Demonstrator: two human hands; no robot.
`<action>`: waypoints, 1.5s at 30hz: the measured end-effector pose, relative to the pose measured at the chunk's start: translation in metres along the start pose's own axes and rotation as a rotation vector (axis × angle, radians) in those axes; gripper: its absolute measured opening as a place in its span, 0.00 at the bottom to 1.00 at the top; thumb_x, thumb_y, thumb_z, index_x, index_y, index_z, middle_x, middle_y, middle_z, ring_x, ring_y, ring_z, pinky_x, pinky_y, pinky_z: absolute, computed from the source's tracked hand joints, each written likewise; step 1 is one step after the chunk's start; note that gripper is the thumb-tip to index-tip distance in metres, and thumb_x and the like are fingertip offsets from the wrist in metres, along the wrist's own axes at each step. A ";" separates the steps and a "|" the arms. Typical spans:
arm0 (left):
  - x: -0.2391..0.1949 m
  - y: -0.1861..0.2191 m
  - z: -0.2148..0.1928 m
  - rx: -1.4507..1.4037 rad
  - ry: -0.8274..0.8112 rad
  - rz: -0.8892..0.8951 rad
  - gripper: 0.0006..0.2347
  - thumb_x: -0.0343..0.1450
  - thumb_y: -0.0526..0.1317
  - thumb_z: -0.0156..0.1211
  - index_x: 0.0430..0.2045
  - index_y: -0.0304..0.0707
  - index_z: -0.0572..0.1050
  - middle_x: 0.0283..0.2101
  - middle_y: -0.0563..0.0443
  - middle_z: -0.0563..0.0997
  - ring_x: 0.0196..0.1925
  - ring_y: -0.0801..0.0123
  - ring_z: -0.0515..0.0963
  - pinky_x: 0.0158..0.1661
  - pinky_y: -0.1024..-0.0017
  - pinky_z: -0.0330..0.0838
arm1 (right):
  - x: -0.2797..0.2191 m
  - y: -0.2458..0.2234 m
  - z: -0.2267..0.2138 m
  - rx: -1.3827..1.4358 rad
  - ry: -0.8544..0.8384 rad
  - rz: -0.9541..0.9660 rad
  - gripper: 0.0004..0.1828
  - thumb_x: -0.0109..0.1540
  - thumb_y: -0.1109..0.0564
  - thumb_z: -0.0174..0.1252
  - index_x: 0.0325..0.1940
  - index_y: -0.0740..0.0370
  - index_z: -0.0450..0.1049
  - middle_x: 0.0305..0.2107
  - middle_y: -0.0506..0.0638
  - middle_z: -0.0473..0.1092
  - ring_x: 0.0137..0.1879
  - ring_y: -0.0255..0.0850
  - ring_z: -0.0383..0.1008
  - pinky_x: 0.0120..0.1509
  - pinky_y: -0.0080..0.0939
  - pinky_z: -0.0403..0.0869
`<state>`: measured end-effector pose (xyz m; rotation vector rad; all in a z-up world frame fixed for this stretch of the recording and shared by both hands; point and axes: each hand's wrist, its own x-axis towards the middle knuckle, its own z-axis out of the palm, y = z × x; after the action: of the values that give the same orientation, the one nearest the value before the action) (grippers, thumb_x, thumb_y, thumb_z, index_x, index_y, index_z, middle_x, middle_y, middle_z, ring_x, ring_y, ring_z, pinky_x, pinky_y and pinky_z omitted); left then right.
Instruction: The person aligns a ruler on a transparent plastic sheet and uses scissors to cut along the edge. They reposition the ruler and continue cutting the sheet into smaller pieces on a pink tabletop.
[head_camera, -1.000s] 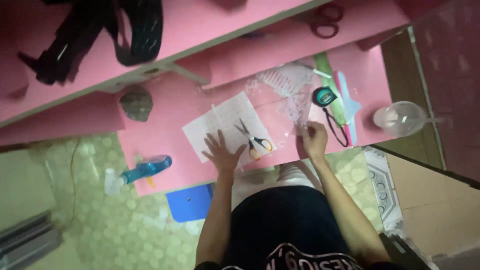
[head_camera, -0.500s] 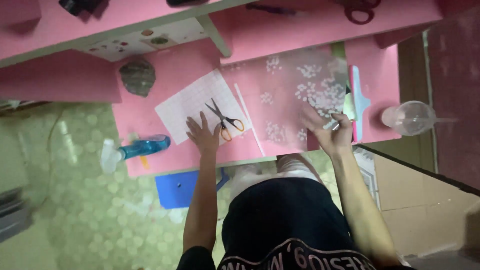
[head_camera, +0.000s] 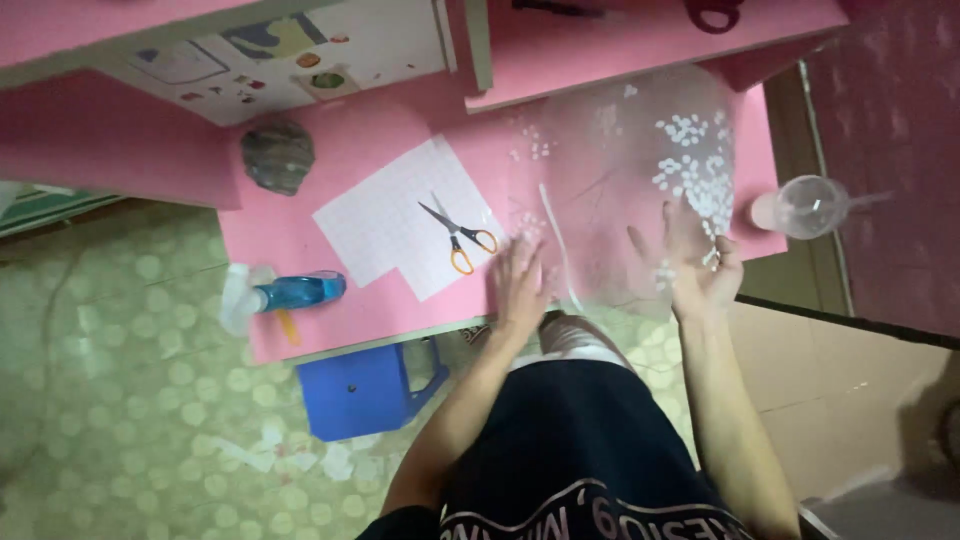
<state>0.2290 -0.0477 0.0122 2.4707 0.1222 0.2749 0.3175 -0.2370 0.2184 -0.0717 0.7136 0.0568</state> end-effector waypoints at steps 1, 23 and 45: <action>-0.005 0.009 0.015 -0.006 0.003 0.001 0.22 0.73 0.49 0.60 0.62 0.48 0.72 0.68 0.36 0.66 0.72 0.43 0.62 0.67 0.45 0.54 | 0.000 0.000 -0.001 -0.004 -0.004 -0.004 0.24 0.59 0.64 0.53 0.59 0.79 0.69 0.58 0.75 0.71 0.67 0.72 0.69 0.68 0.79 0.68; -0.095 -0.127 0.062 -0.811 0.088 -1.311 0.25 0.78 0.63 0.40 0.52 0.42 0.71 0.36 0.45 0.74 0.29 0.60 0.75 0.18 0.65 0.74 | 0.066 -0.061 -0.153 0.013 0.258 -0.109 0.26 0.54 0.60 0.58 0.56 0.74 0.71 0.49 0.69 0.76 0.59 0.67 0.76 0.72 0.88 0.61; 0.037 -0.049 0.051 -0.633 0.029 -0.623 0.11 0.73 0.50 0.61 0.39 0.47 0.72 0.36 0.59 0.82 0.31 0.70 0.81 0.27 0.68 0.69 | 0.046 -0.078 -0.151 -0.784 0.323 -1.290 0.56 0.29 0.72 0.89 0.57 0.60 0.68 0.49 0.66 0.81 0.47 0.47 0.92 0.40 0.62 0.92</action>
<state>0.2759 -0.0336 -0.0514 1.6988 0.6882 0.0585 0.2599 -0.3261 0.0781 -1.2954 0.8190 -0.9352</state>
